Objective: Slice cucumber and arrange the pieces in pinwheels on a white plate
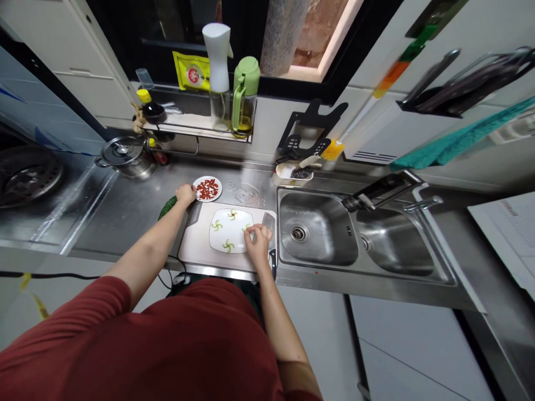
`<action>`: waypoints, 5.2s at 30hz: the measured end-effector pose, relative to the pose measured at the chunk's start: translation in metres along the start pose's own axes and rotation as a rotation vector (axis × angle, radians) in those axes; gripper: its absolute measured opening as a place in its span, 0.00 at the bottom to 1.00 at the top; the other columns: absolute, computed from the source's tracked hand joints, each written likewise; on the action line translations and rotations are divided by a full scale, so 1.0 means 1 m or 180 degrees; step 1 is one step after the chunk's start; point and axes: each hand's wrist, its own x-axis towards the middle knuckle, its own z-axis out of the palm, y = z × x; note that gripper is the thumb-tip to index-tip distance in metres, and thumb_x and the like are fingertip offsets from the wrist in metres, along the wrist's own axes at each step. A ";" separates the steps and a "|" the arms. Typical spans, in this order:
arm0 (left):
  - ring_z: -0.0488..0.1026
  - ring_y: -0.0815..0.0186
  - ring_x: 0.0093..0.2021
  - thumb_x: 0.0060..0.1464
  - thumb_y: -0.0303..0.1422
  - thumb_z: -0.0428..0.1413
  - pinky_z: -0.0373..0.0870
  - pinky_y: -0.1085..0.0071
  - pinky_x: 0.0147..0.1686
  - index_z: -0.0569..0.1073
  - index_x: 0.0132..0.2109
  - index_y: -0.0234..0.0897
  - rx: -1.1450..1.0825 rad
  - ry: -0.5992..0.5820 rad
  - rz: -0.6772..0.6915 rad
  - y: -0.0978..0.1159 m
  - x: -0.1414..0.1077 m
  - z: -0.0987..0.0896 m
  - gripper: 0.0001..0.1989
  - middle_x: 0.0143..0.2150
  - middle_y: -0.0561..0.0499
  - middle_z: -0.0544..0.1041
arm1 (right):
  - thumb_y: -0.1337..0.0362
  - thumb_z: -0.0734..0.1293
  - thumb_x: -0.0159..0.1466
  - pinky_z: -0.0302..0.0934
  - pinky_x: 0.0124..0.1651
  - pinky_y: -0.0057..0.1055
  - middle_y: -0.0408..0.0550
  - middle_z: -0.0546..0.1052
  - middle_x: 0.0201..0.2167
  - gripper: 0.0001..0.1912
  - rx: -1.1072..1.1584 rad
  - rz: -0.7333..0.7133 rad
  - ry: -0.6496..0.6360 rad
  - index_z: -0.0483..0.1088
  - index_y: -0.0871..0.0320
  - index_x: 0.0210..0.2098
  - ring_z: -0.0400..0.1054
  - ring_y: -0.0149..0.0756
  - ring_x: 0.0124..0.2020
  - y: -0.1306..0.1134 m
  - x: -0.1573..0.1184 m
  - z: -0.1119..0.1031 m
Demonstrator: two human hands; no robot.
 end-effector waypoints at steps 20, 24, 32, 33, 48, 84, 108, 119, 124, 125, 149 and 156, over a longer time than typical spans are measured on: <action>0.68 0.73 0.26 0.37 0.35 0.64 0.58 0.78 0.25 0.71 0.38 0.36 -0.4415 -0.1027 0.0119 0.048 -0.112 -0.028 0.19 0.29 0.53 0.74 | 0.62 0.64 0.60 0.53 0.52 0.40 0.49 0.70 0.38 0.05 0.0241 -0.0250 -0.0210 0.71 0.55 0.33 0.62 0.41 0.45 -0.027 0.023 0.008; 0.69 0.73 0.28 0.38 0.35 0.64 0.62 0.76 0.30 0.70 0.38 0.36 -0.4345 -0.1031 0.0443 0.057 -0.135 -0.042 0.18 0.27 0.55 0.73 | 0.62 0.64 0.60 0.52 0.54 0.41 0.47 0.70 0.39 0.04 0.0302 -0.0395 -0.0216 0.70 0.55 0.33 0.62 0.41 0.46 -0.042 0.036 0.005; 0.68 0.73 0.29 0.45 0.34 0.62 0.63 0.76 0.31 0.70 0.40 0.36 -0.4208 -0.0757 0.0945 0.066 -0.163 -0.050 0.14 0.30 0.53 0.73 | 0.60 0.65 0.61 0.55 0.53 0.41 0.48 0.69 0.41 0.05 0.0457 -0.0634 -0.0327 0.72 0.53 0.35 0.61 0.42 0.48 -0.068 0.056 0.006; 0.68 0.73 0.29 0.45 0.34 0.61 0.62 0.76 0.31 0.70 0.40 0.36 -0.4169 -0.0739 0.0993 0.066 -0.165 -0.051 0.14 0.31 0.53 0.73 | 0.60 0.65 0.61 0.54 0.54 0.41 0.48 0.69 0.41 0.05 0.0462 -0.0654 -0.0345 0.72 0.53 0.35 0.60 0.42 0.48 -0.070 0.057 0.007; 0.66 0.73 0.28 0.46 0.34 0.62 0.62 0.76 0.31 0.72 0.40 0.36 -0.3890 -0.0774 0.1168 0.064 -0.172 -0.053 0.13 0.31 0.53 0.72 | 0.61 0.64 0.62 0.53 0.55 0.41 0.49 0.69 0.42 0.06 0.0338 -0.0849 -0.0523 0.72 0.54 0.32 0.59 0.43 0.49 -0.073 0.059 0.008; 0.68 0.60 0.42 0.51 0.33 0.57 0.59 0.65 0.45 0.72 0.40 0.41 -0.0525 -0.0950 0.1587 0.022 -0.214 0.011 0.08 0.36 0.50 0.73 | 0.61 0.63 0.62 0.44 0.55 0.47 0.50 0.66 0.50 0.08 -0.0531 -0.0505 -0.1626 0.72 0.56 0.30 0.48 0.47 0.55 0.005 -0.019 0.039; 0.65 0.57 0.46 0.51 0.36 0.58 0.57 0.63 0.45 0.72 0.41 0.41 -0.0268 -0.0969 0.1606 0.028 -0.222 0.018 0.09 0.41 0.47 0.72 | 0.62 0.63 0.61 0.45 0.56 0.46 0.51 0.66 0.49 0.08 -0.0617 -0.0604 -0.1642 0.72 0.56 0.30 0.49 0.47 0.54 0.006 -0.022 0.043; 0.66 0.59 0.44 0.50 0.36 0.58 0.58 0.65 0.44 0.72 0.40 0.41 -0.0344 -0.1006 0.1553 0.027 -0.219 0.018 0.09 0.39 0.49 0.72 | 0.63 0.64 0.59 0.45 0.55 0.44 0.50 0.66 0.48 0.04 -0.0628 -0.0476 -0.1536 0.71 0.55 0.31 0.49 0.47 0.53 0.006 -0.016 0.037; 0.66 0.61 0.43 0.50 0.34 0.58 0.58 0.66 0.43 0.71 0.40 0.42 -0.0325 -0.1025 0.1507 0.029 -0.216 0.016 0.08 0.38 0.51 0.72 | 0.63 0.65 0.58 0.44 0.56 0.44 0.50 0.66 0.48 0.04 -0.0656 -0.0429 -0.1551 0.72 0.55 0.32 0.49 0.47 0.54 0.008 -0.015 0.037; 0.66 0.61 0.44 0.50 0.34 0.58 0.58 0.66 0.43 0.71 0.40 0.42 -0.0304 -0.1040 0.1501 0.030 -0.215 0.016 0.09 0.38 0.51 0.72 | 0.62 0.65 0.58 0.44 0.56 0.44 0.50 0.66 0.48 0.05 -0.0654 -0.0433 -0.1551 0.72 0.55 0.32 0.49 0.47 0.53 0.008 -0.016 0.037; 0.67 0.61 0.43 0.50 0.37 0.59 0.58 0.66 0.43 0.72 0.40 0.42 -0.0208 -0.0991 0.1594 0.030 -0.220 0.020 0.09 0.38 0.51 0.72 | 0.61 0.65 0.59 0.44 0.55 0.44 0.50 0.65 0.48 0.04 -0.0745 -0.0518 -0.1573 0.70 0.55 0.32 0.48 0.47 0.54 0.009 -0.022 0.044; 0.66 0.60 0.44 0.50 0.36 0.59 0.58 0.66 0.44 0.72 0.40 0.42 -0.0205 -0.0987 0.1569 0.030 -0.220 0.020 0.09 0.39 0.50 0.72 | 0.62 0.65 0.60 0.44 0.54 0.43 0.51 0.66 0.48 0.04 -0.0733 -0.0528 -0.1537 0.70 0.55 0.32 0.49 0.46 0.53 0.007 -0.023 0.043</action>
